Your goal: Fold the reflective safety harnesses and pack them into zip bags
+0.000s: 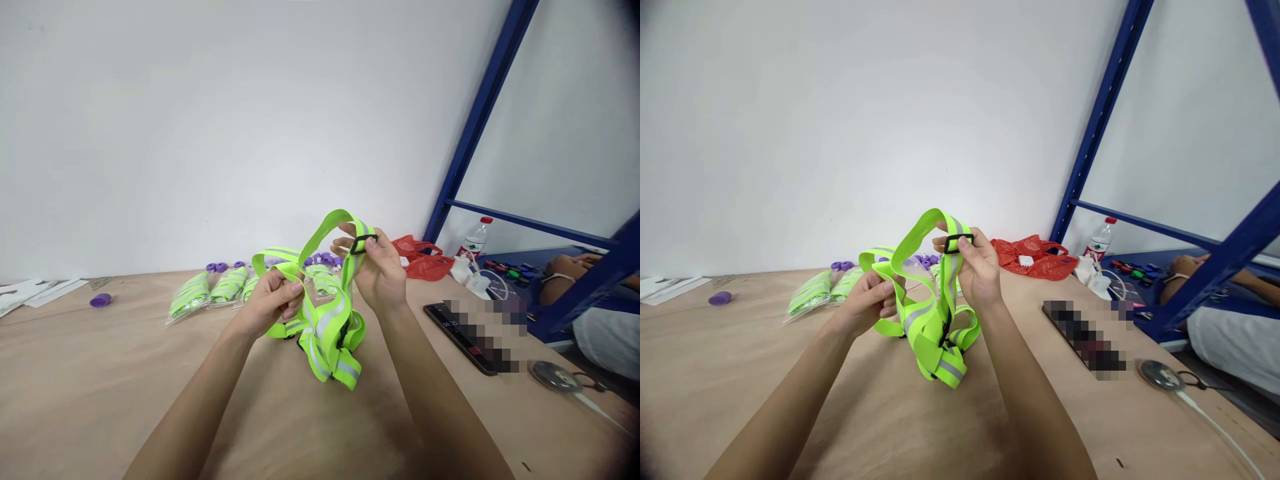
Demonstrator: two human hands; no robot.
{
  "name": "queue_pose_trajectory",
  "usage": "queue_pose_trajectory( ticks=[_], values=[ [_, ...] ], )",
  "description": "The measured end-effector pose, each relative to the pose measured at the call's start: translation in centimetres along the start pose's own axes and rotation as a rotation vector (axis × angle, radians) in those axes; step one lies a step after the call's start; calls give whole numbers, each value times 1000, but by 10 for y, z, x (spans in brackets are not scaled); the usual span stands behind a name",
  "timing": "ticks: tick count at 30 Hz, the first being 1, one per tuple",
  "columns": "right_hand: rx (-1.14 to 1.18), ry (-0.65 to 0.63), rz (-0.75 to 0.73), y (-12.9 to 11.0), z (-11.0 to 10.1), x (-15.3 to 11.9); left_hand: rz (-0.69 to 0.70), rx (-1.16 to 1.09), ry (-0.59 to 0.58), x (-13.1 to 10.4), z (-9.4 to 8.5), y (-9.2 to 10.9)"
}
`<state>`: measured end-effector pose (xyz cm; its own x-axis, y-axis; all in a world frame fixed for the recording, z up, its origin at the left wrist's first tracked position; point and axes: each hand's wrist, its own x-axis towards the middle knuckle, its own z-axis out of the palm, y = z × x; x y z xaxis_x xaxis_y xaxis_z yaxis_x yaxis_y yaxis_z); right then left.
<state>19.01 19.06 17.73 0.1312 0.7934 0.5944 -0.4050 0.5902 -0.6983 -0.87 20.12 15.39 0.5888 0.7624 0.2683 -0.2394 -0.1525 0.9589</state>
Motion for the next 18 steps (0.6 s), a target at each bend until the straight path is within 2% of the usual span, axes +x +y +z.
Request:
queue_pose_trajectory(
  ticks=[3, 7, 9, 13, 15, 18],
  values=[
    [-116, -81, 35, 11, -4, 3, -1, -31, 55, -6, 3, 15],
    [-371, -171, 63, 21, -5, 4, -20, -106, 211, -10, 5, 29],
    [-443, -230, 130, 23, -3, 2, 4, -121, 267, -10, 5, 33],
    [-393, -490, 393, 23, 1, -3, 112, -126, 364, -11, 4, 38],
    [-359, -586, 444, 21, 2, -5, 156, -152, 429, -12, 4, 40],
    [-363, -646, 452, 22, 3, -5, 192, -171, 492, -14, 4, 42]
  ],
)
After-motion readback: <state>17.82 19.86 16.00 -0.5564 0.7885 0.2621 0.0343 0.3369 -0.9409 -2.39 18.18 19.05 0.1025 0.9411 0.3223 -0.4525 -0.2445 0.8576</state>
